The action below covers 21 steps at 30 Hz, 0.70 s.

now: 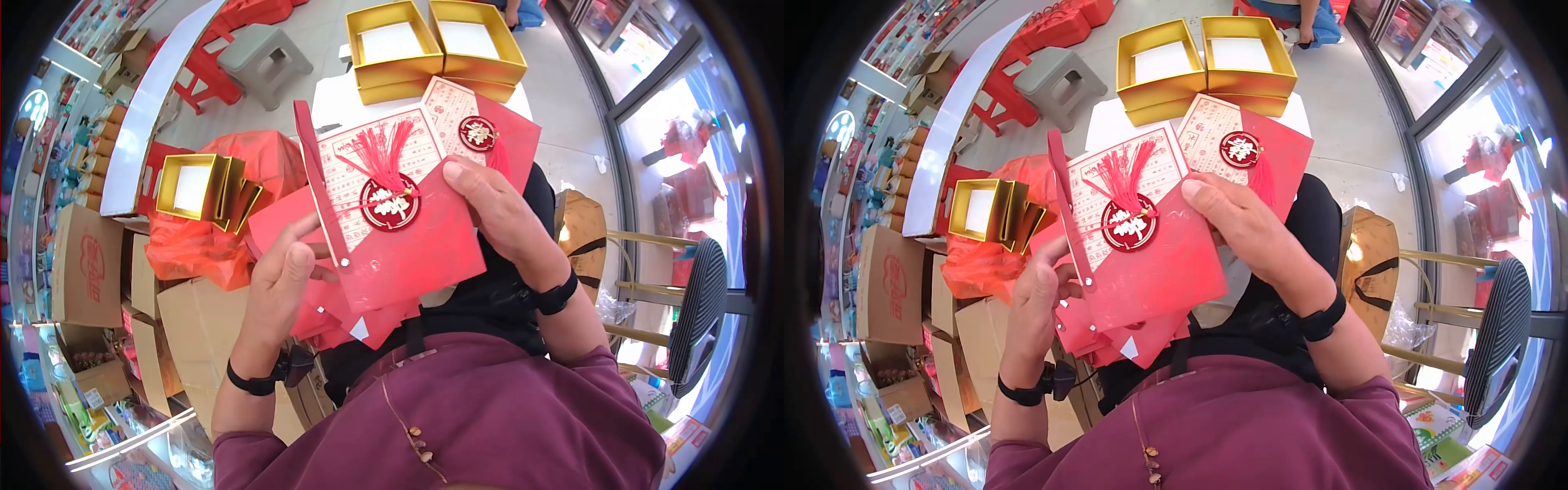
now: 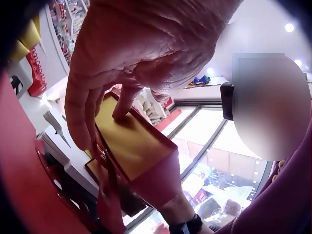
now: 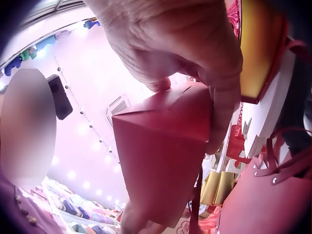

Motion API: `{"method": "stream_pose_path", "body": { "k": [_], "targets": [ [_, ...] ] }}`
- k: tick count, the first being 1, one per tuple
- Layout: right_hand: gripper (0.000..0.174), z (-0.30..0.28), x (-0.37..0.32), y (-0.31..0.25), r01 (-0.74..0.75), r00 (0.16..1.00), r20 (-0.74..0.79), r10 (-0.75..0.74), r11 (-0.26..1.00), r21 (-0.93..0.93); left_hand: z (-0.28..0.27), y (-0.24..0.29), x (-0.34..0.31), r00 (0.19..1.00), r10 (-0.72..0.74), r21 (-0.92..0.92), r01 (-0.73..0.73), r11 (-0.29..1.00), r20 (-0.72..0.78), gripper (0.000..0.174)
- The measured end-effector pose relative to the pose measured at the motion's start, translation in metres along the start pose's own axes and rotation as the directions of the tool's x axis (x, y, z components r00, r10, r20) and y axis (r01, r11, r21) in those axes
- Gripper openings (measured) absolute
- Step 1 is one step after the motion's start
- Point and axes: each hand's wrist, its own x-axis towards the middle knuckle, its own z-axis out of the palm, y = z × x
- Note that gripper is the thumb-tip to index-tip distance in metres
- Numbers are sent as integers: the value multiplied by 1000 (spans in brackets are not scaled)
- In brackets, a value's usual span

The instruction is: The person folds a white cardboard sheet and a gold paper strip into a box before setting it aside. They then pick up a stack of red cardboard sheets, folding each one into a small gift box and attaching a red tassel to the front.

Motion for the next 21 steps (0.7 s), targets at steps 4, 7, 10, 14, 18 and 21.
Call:
{"method": "stream_pose_path", "body": {
  "k": [4, 7, 10, 14, 18, 21],
  "targets": [
    [45, -11, -8, -25, 69, 996, 59, -65, 995, -70, 7, -1, 25, 988, -152, -136, 153, 979, 17, 73],
    [46, -28, -5, -31, 13, 999, 33, -7, 987, -159, 20, 1, 44, 977, -208, -217, 212, 953, 38, 72],
    [54, -48, -1, -29, 84, 996, 2, -84, 990, -110, 39, 8, 63, 978, -205, -295, 207, 933, 37, 79],
    [70, -61, -21, -41, 130, 991, -13, -132, 985, -109, 49, 5, 85, 989, -145, -395, 141, 908, 21, 87],
    [70, -66, -33, -44, 107, 987, -94, -132, 966, -234, 72, 9, 90, 991, -136, -344, 126, 930, -7, 81],
    [58, -91, -33, -49, 161, 976, -122, -179, 977, -143, 77, 5, 90, 985, -164, -242, 170, 955, 45, 60]
  ]
}}
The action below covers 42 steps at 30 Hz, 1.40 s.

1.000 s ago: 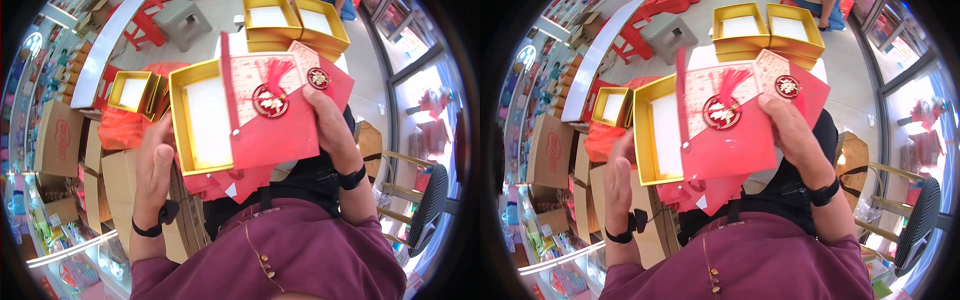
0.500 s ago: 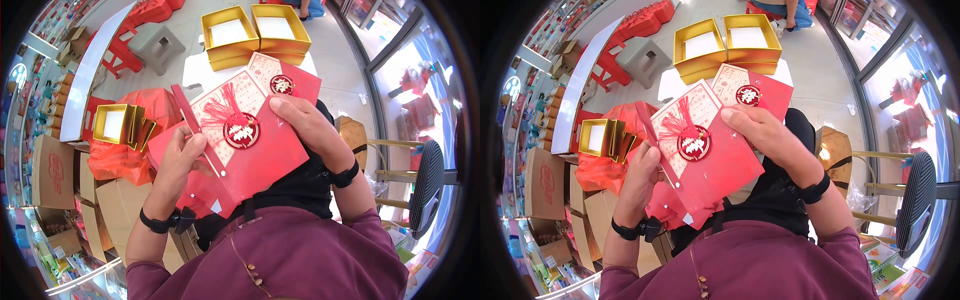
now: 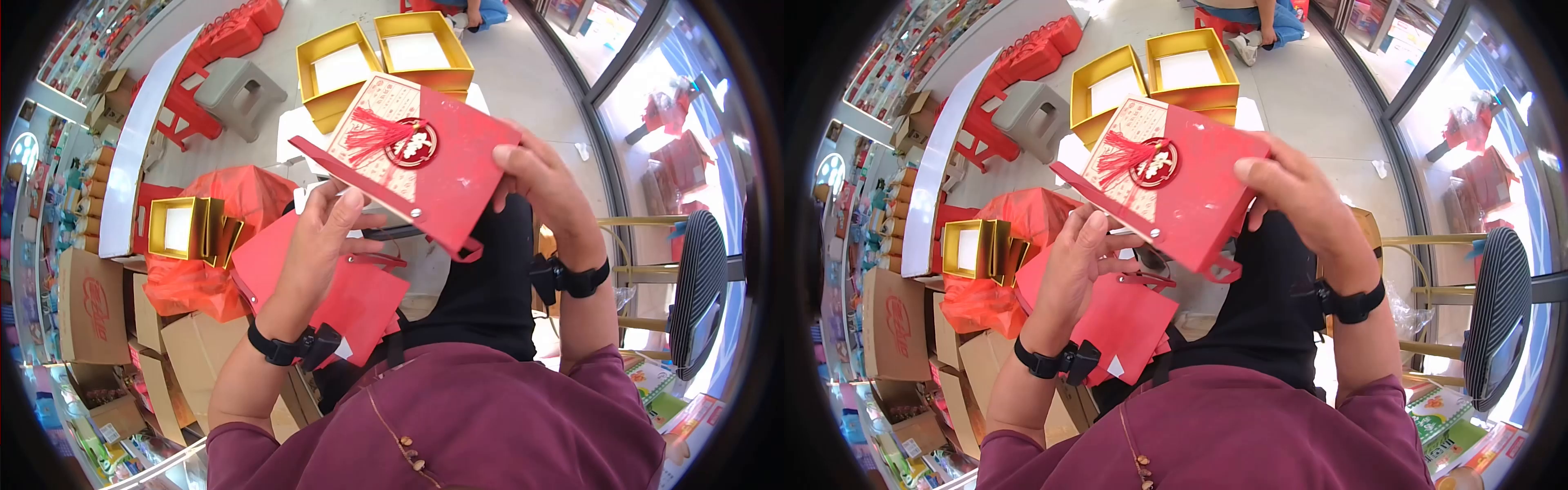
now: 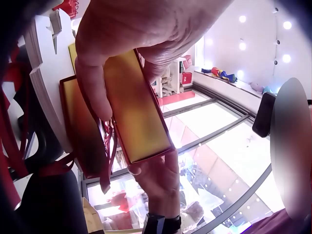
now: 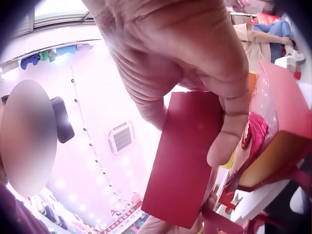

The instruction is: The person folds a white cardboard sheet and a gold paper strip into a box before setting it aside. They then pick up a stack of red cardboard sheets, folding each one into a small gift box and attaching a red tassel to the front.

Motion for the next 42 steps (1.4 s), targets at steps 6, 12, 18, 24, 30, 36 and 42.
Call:
{"method": "stream_pose_path", "body": {
  "k": [6, 12, 18, 24, 30, 36, 42],
  "targets": [
    [53, -42, 28, 18, 2, 1000, -3, -2, 1000, 0, -25, -5, 23, 978, 170, 323, -123, 938, -121, 61],
    [64, -41, 32, 39, -2, 988, -153, -19, 991, -135, -24, 0, 36, 999, 6, 391, 10, 921, -37, 89],
    [73, -35, 28, 46, -64, 951, -311, 5, 981, -181, -23, 0, 53, 996, -74, 356, 50, 933, 56, 100],
    [69, -26, 21, 44, -56, 975, -221, 36, 995, -84, -22, 4, 41, 988, -108, 287, 73, 955, 110, 92],
    [61, -2, 9, 31, 19, 993, -116, -27, 997, -75, -32, 9, -2, 993, 74, 157, -88, 984, 95, 70],
    [60, 62, 7, 15, 45, 997, 61, -39, 994, -97, -61, 17, -67, 974, 158, 45, -153, 987, -165, 62],
    [55, 149, 25, 26, 46, 914, 406, -22, 998, -48, -131, -5, -143, 848, 176, 5, -201, 980, -501, 53]
  ]
}}
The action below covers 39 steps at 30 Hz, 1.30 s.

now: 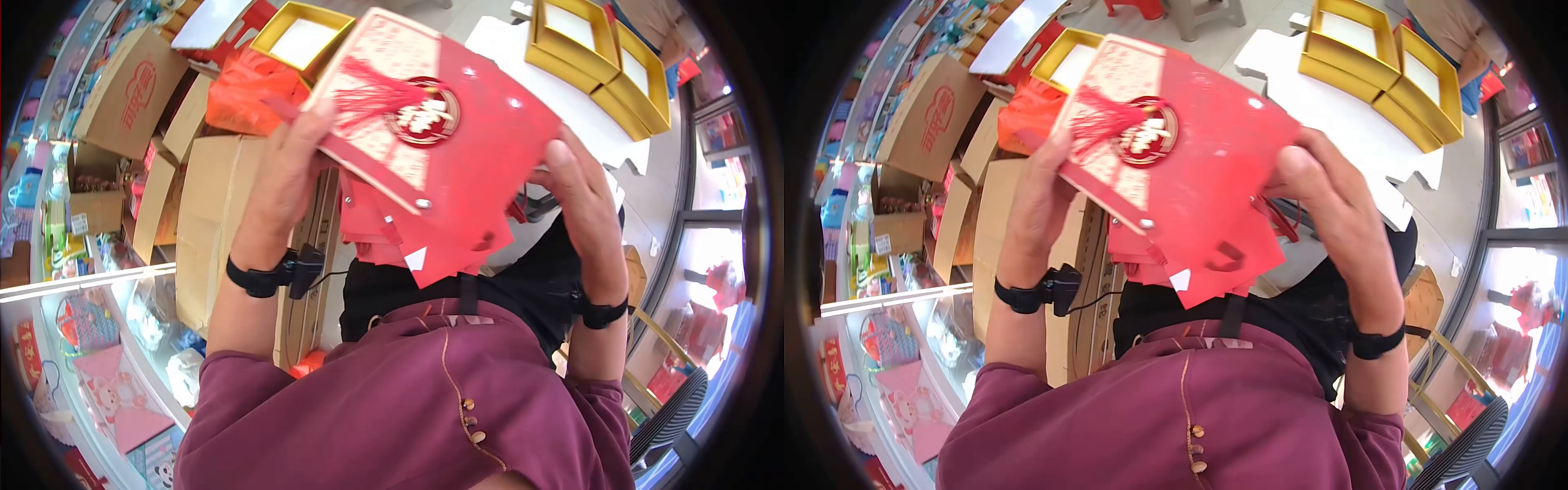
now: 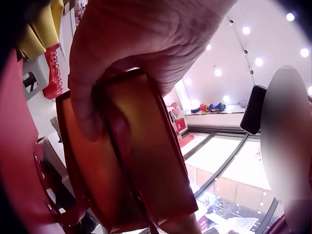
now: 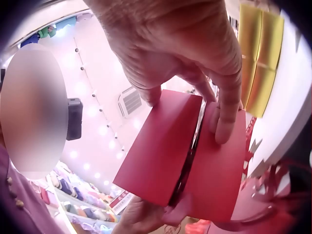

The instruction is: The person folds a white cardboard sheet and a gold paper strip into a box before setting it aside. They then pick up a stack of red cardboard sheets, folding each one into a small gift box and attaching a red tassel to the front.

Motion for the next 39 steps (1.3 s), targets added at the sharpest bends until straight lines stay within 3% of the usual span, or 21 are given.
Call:
{"method": "stream_pose_path", "body": {
  "k": [5, 7, 12, 19, 21, 22, 25, 27, 29, 31, 35, 36, 37, 39],
  "targets": [
    [59, 62, 35, 18, -72, 965, 249, 86, 995, -64, -75, -9, -28, 979, 27, -25, -33, 999, -200, 54],
    [69, 89, 47, 27, -75, 940, 329, 89, 996, -56, -111, -17, -39, 973, 18, -33, -27, 999, -231, 54],
    [88, 154, 66, 49, -177, 839, 514, 180, 983, -55, -185, -42, -65, 949, -56, -36, 47, 998, -311, 60],
    [94, 207, 68, 90, -365, 646, 659, 387, 914, -179, -246, -103, -97, 882, -213, -115, 181, 977, -420, 53],
    [95, 219, 66, 95, -319, 687, 631, 362, 929, -185, -253, -112, -104, 858, -224, -113, 194, 975, -462, 52],
    [95, 220, 68, 92, -361, 652, 664, 367, 920, -154, -258, -113, -106, 865, -168, -90, 143, 986, -474, 52],
    [98, 235, 68, 79, -352, 671, 693, 263, 936, -14, -280, -93, -117, 869, -157, -55, 149, 987, -469, 51],
    [99, 245, 68, 98, -306, 677, 701, 224, 952, -8, -294, -92, -119, 845, -132, 65, 193, 979, -519, 54],
    [99, 242, 65, 106, -280, 677, 712, 188, 960, 12, -316, -123, -116, 816, -79, 221, 247, 944, -572, 56],
    [89, 223, 64, 94, -277, 700, 689, 186, 961, 21, -329, -155, -114, 773, -197, 247, 415, 876, -603, 54],
    [69, 176, 65, 61, -278, 770, 614, 176, 958, 74, -334, -175, -109, 780, -163, 206, 351, 913, -605, 67],
    [67, 164, 66, 56, -276, 790, 587, 174, 957, 88, -345, -181, -107, 734, -114, 294, 402, 867, -670, 69],
    [65, 151, 66, 54, -270, 813, 557, 172, 958, 97, -370, -186, -106, 760, -24, 526, 471, 708, -649, 67],
    [52, 125, 68, 47, -203, 880, 450, 151, 977, 70, -369, -163, -102, 721, 220, 728, 532, 432, -657, 58]
  ]
}}
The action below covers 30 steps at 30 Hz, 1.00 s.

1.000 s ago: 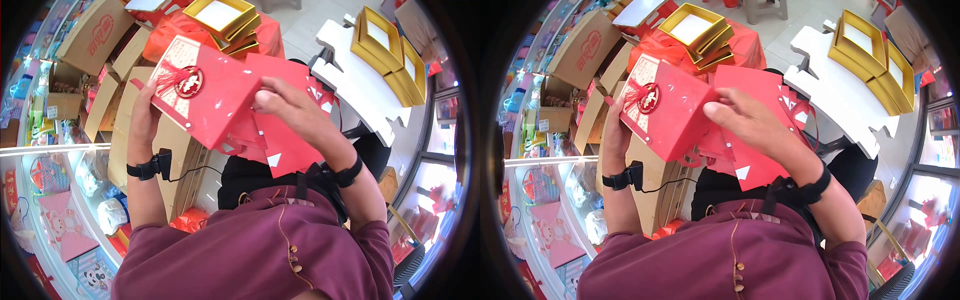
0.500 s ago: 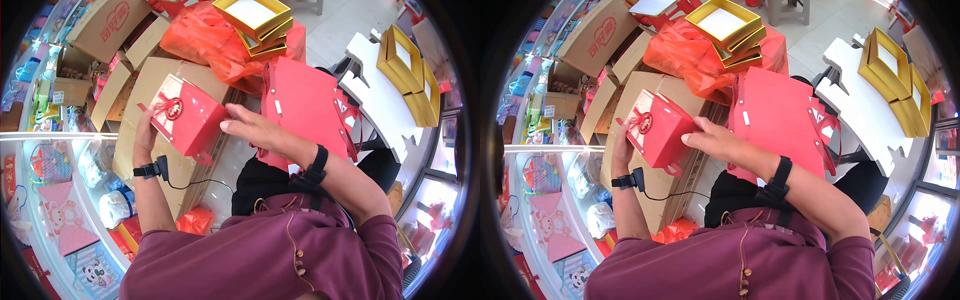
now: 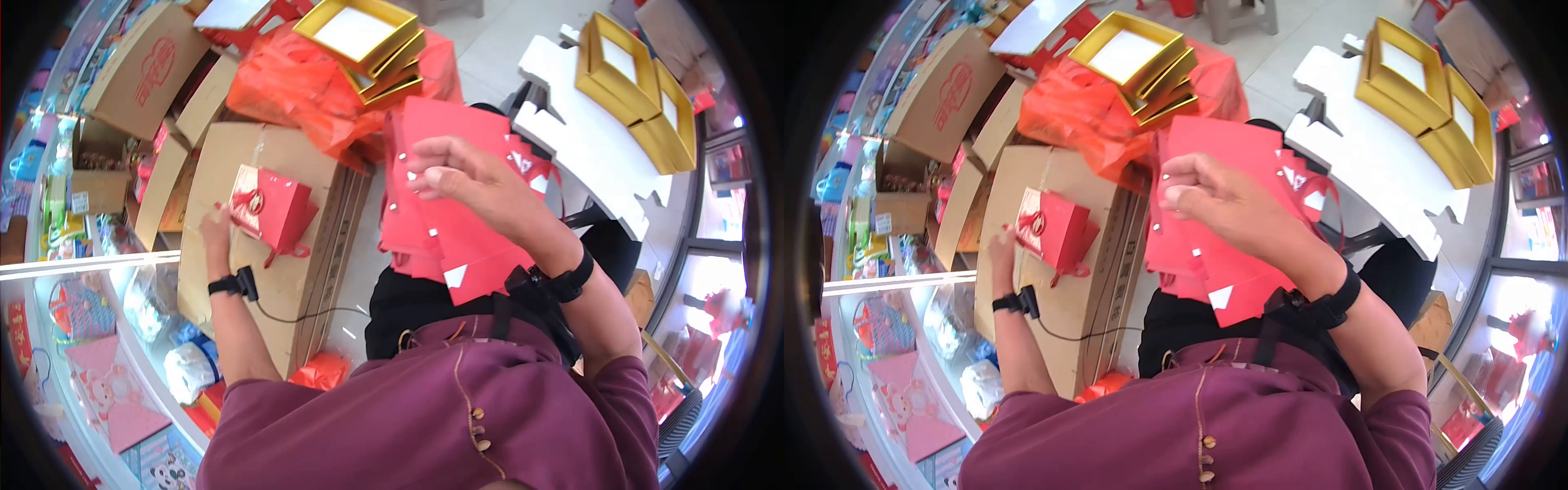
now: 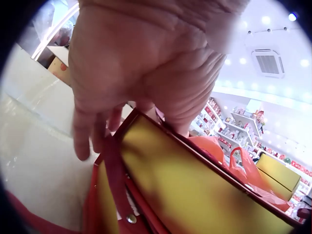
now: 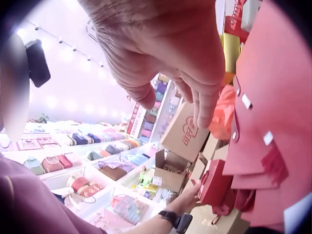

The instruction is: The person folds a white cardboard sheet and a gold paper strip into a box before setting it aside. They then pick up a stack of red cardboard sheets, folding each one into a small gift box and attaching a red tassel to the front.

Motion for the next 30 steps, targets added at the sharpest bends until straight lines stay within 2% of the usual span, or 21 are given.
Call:
{"method": "stream_pose_path", "body": {
  "k": [1, 3, 4, 7, 8, 9, 11, 13, 16, 20, 22, 23, 26, 30],
  "targets": [
    [48, -11, -8, -8, -13, 999, -48, 12, 1000, -10, -10, 20, -2, 992, 39, 17, -38, 999, -117, 54],
    [40, -29, -24, -9, -20, 985, -173, 13, 999, -40, -29, 78, -11, 966, 107, -101, -134, 986, -236, 46],
    [37, -39, -33, -9, -26, 972, -234, 13, 998, -53, -32, 112, -17, 968, 130, -195, -173, 965, -215, 43],
    [33, -64, -54, 2, -126, 926, -372, 66, 982, -138, -21, 206, -49, 975, 209, -455, -151, 877, 79, 34],
    [31, -71, -60, 7, -165, 906, -416, 83, 973, -164, -15, 227, -59, 933, 270, -508, -117, 853, 239, 34],
    [31, -78, -69, 12, -210, 890, -445, 103, 958, -198, -7, 254, -75, 870, 301, -593, -12, 805, 390, 33],
    [28, -80, -84, 24, -234, 867, -493, 74, 933, -272, 8, 305, -107, 734, 388, -644, 88, 760, 558, 33],
    [25, -85, -99, 36, -272, 862, -504, 54, 888, -370, 18, 340, -126, 630, 477, -638, 38, 769, 612, 36],
    [26, -86, -115, 51, -287, 854, -521, 7, 840, -460, 44, 357, -124, 626, 661, -530, -425, 734, 414, 42],
    [33, -81, -132, 54, -310, 820, -567, -82, 768, -560, 60, 372, -114, 538, 732, -286, -686, 669, 418, 45],
    [36, -84, -134, 54, -339, 823, -563, -75, 730, -593, 65, 379, -112, 564, 682, -271, -643, 716, 466, 46],
    [38, -86, -135, 49, -370, 836, -548, 31, 769, -522, 65, 383, -112, 577, 661, -280, -613, 739, 480, 44],
    [33, -85, -135, 53, -356, 857, -512, 56, 783, -511, 62, 397, -110, 585, 543, -195, -552, 811, 602, 40],
    [29, -88, -134, 54, -307, 879, -471, 72, 841, -445, 71, 389, -101, 559, 641, -277, -600, 750, 525, 39]
  ]
}}
